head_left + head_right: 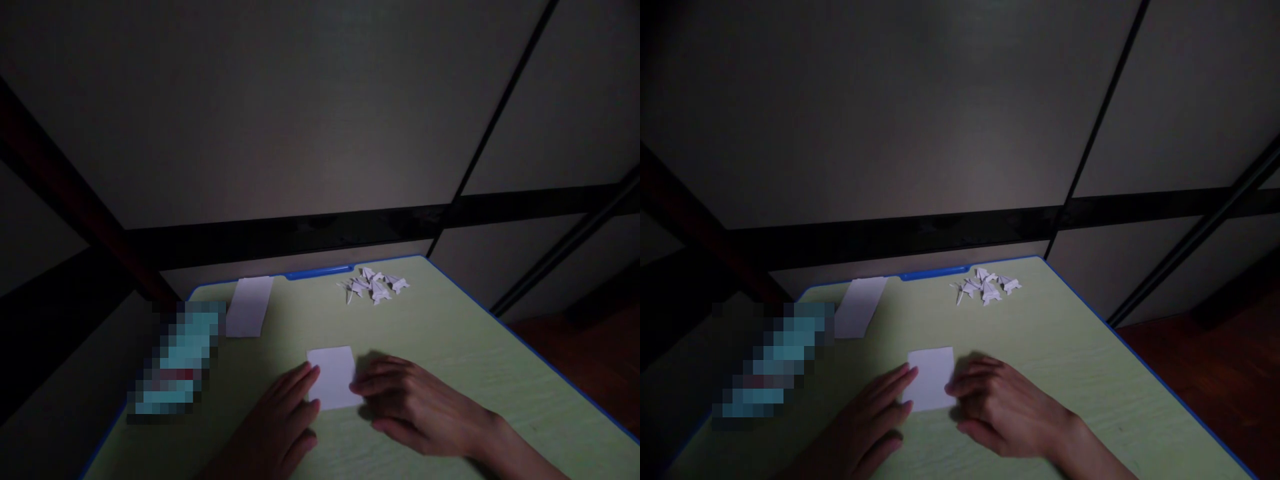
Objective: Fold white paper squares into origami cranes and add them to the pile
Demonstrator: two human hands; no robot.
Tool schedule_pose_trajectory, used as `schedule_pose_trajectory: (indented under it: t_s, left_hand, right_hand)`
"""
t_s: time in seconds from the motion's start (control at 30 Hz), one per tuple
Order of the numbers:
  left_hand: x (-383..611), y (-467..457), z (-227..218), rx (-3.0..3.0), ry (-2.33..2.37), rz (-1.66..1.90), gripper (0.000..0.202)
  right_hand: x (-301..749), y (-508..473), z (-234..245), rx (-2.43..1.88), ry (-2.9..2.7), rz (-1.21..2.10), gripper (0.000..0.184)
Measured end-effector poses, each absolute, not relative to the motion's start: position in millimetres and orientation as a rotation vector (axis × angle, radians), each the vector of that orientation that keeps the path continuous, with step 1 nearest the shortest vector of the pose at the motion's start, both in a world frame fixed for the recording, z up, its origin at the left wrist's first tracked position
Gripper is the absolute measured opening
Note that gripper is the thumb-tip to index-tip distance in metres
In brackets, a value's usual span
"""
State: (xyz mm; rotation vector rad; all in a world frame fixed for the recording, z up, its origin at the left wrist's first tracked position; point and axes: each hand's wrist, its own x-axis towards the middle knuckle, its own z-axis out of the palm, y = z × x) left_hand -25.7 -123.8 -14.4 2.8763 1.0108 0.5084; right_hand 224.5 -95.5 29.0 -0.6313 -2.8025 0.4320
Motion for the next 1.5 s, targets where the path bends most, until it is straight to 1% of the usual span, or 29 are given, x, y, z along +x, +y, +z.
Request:
schedule_pose_trajectory:
  t_s: [0.13,0.2,0.3,0.57,0.73,0.83,0.9,0.97,1.17,1.27,1.33,1.43,1.5]
  left_hand:
    - [-19.2,-123.1,-17.0,3.031,0.964,0.437,0.027]
    - [-15.3,-124.5,-17.9,3.085,1.024,0.388,0.028]
    - [-11.7,-126.3,-17.9,3.134,1.064,0.349,0.034]
    - [-14.7,-124.9,-14.6,3.106,0.995,0.357,0.027]
    - [-24.2,-124.4,-5.3,3.037,0.907,0.453,0.026]
    - [-26.6,-124.6,7.8,3.039,0.878,0.44,0.025]
    - [-27.5,-124.9,16.1,3.046,0.823,0.549,0.025]
    - [-28.9,-125.1,21.5,3.011,0.868,0.468,0.025]
    - [-36.6,-125.4,17.9,2.882,0.839,0.47,0.029]
    - [-40.3,-125.9,12.7,2.853,0.848,0.487,0.026]
    - [-41.3,-125.9,10.6,2.846,0.861,0.516,0.024]
    - [-37.7,-125.5,8.6,2.893,0.861,0.497,0.021]
    - [-31.2,-126.0,7.0,2.948,0.877,0.384,0.022]
  right_hand:
    - [221.0,-95.3,26.0,-0.676,-2.839,0.393,0.023]
    - [218.2,-96.1,26.4,-0.685,-2.885,0.356,0.028]
    - [215.4,-97.5,27.6,-0.694,-2.925,0.279,0.034]
    - [212.6,-100.1,28.2,-0.779,-2.906,0.209,0.03]
    - [213.9,-100.5,29.1,-0.777,-2.872,0.258,0.026]
    - [216.6,-100.1,29.4,-0.77,-2.872,0.319,0.024]
    - [218.0,-99.5,29.6,-0.758,-2.869,0.365,0.021]
    - [218.8,-98.7,30.1,-0.735,-2.855,0.407,0.02]
    - [219.3,-97.6,31.9,-0.73,-2.785,0.508,0.021]
    - [219.1,-97.5,28.9,-0.752,-2.755,0.516,0.02]
    - [218.2,-97.3,26.2,-0.769,-2.767,0.475,0.019]
    - [215.0,-97.6,24.4,-0.762,-2.842,0.323,0.021]
    - [212.3,-98.7,25.3,-0.747,-2.88,0.194,0.023]
